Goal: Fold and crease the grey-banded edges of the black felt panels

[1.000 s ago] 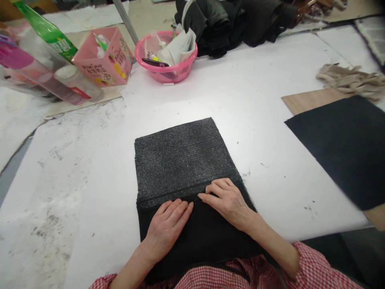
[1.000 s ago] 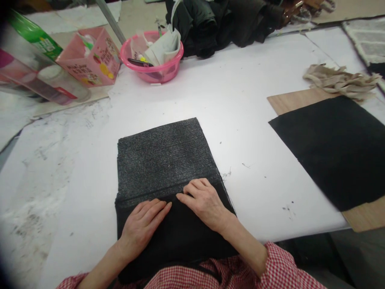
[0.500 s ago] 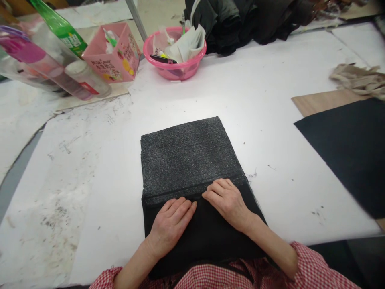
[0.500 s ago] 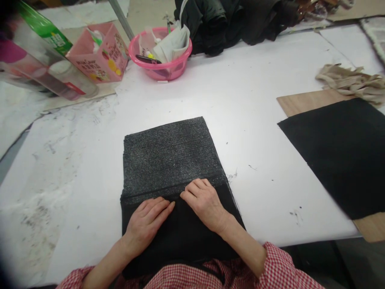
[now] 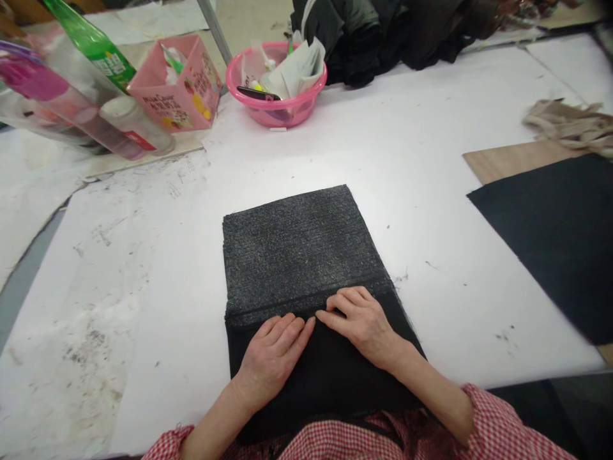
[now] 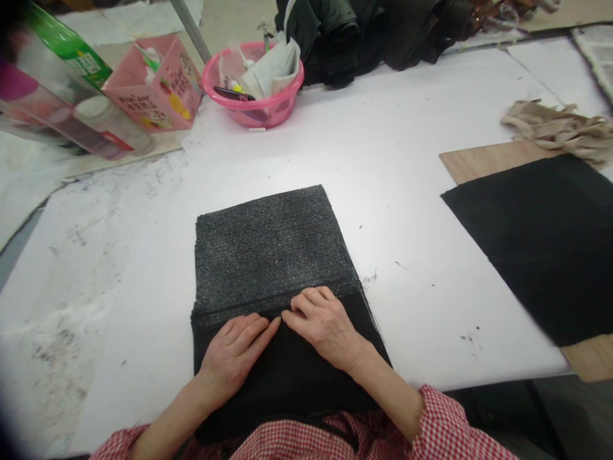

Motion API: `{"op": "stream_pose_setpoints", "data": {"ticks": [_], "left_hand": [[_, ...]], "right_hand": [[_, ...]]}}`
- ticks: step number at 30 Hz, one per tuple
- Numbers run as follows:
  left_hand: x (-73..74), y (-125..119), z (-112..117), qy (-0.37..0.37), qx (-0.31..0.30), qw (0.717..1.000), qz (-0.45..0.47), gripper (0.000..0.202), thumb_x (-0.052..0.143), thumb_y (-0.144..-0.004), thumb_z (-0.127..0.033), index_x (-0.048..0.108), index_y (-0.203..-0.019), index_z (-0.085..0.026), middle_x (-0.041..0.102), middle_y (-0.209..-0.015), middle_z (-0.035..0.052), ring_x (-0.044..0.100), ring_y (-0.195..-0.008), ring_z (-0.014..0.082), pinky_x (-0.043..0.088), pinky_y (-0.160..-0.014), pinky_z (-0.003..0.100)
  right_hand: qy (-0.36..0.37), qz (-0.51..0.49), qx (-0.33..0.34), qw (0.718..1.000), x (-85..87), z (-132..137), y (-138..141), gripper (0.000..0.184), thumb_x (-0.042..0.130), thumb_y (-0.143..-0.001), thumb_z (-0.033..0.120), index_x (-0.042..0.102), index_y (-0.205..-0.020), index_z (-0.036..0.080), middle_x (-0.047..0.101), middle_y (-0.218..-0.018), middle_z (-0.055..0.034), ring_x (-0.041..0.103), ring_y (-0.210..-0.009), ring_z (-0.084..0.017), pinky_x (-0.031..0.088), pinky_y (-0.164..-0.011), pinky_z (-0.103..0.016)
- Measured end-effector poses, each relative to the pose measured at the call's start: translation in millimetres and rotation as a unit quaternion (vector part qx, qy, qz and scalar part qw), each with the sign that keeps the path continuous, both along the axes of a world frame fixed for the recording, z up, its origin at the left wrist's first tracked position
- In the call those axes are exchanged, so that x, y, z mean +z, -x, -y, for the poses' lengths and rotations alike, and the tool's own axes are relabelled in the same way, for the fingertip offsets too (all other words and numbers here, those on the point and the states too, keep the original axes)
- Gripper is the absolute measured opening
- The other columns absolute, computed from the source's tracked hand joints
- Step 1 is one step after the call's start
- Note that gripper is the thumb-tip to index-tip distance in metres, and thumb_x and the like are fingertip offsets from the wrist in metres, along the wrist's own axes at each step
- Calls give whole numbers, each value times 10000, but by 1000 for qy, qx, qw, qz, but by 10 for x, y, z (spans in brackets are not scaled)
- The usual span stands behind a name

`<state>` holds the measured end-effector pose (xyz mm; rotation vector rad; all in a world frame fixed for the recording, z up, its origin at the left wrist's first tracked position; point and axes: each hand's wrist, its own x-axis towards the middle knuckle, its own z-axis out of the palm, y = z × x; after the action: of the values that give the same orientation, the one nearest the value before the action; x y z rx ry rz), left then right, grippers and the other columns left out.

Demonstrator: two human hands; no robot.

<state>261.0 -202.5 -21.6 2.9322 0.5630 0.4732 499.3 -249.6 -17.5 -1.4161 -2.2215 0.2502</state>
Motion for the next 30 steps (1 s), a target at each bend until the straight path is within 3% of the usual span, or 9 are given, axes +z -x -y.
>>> {"op": "stream_pose_setpoints", "data": {"ticks": [8,30], "left_hand": [[3,8,-3,5,7,1000,8,348,453,-977,-75,561,-1308,-76,657,-1092,108,575,-1067,236,478,-921,396],[127,-121,-70,-38,-33,994,-102,428,298,-982,-48,491,-1364,-62,622,-1118,120,568,-1061,241,461,-907,390]], "right_hand": [[-4,-3,6,1000,8,-6,-40,211,465,-1019,199,641,-1134,215,612,-962,-25,506,-938,-175,375,-825,-343],[12,1,-3,1000,23,106,-307,233,466,-1014,185,646,-1159,221,617,-945,-33,503,-911,-180,381,-783,-344]]}}
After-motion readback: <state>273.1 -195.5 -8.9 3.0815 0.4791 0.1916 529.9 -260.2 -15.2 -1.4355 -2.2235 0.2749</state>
